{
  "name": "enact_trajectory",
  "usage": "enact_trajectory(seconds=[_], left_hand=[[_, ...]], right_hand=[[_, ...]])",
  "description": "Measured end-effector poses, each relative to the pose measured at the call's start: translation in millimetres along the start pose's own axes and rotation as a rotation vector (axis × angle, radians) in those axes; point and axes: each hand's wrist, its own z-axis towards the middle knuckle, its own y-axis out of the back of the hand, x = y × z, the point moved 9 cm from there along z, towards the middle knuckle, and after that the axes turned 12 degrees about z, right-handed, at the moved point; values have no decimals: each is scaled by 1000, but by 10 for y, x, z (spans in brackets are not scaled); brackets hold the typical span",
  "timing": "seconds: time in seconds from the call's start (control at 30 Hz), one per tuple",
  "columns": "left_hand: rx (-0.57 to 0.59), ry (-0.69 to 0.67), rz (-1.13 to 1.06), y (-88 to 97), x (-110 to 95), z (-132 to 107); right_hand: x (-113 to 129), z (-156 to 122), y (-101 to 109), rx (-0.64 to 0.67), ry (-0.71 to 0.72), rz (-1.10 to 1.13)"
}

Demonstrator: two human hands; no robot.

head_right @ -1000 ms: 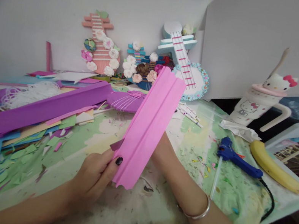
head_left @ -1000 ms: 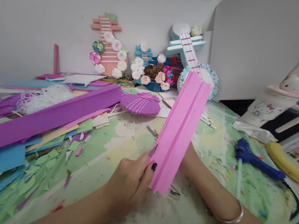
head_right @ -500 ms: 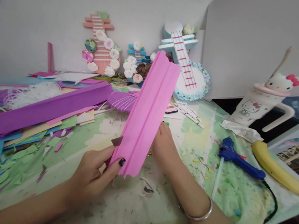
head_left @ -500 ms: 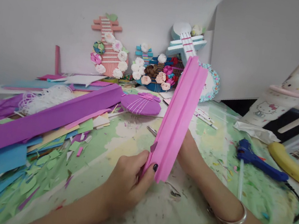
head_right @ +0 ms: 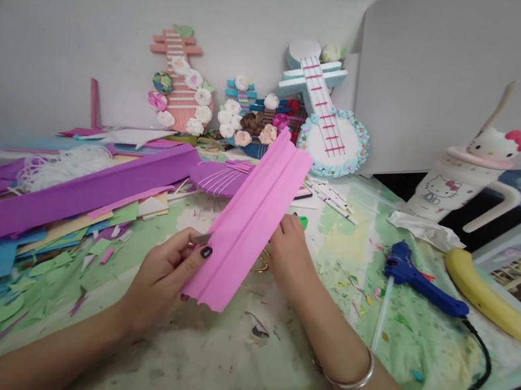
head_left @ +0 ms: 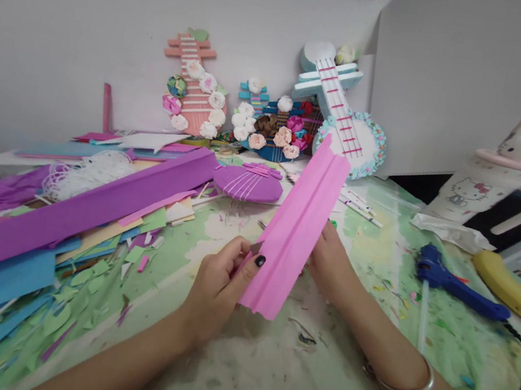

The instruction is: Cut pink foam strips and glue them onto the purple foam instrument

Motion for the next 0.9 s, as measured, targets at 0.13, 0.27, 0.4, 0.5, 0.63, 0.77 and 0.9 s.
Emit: enact_trajectory(seconds=[0.13,0.27,0.4,0.5,0.63,0.77,0.9], left_hand=[[-97,54,-146,146,28,41],[-451,13,-183,572,36,95],[-561,73,-381,738,253,202],[-559,135,-428,752,374,246],[-505,126,-339,725,367,261],[-380,102,-259,626,296,290],[-306,121,-234,556,243,293]], right_hand=[[-127,-23,39,73,14,-331],[-404,-48,213,120,-217,-668],[-618,-170,485,89,-461,-875],[-657,-219,606,15,-535,-920],[-432,-84,357,3,-303,-661],[-184,-30,-180,251,-85,-345],[-243,-39,-314,309,-163,-353]])
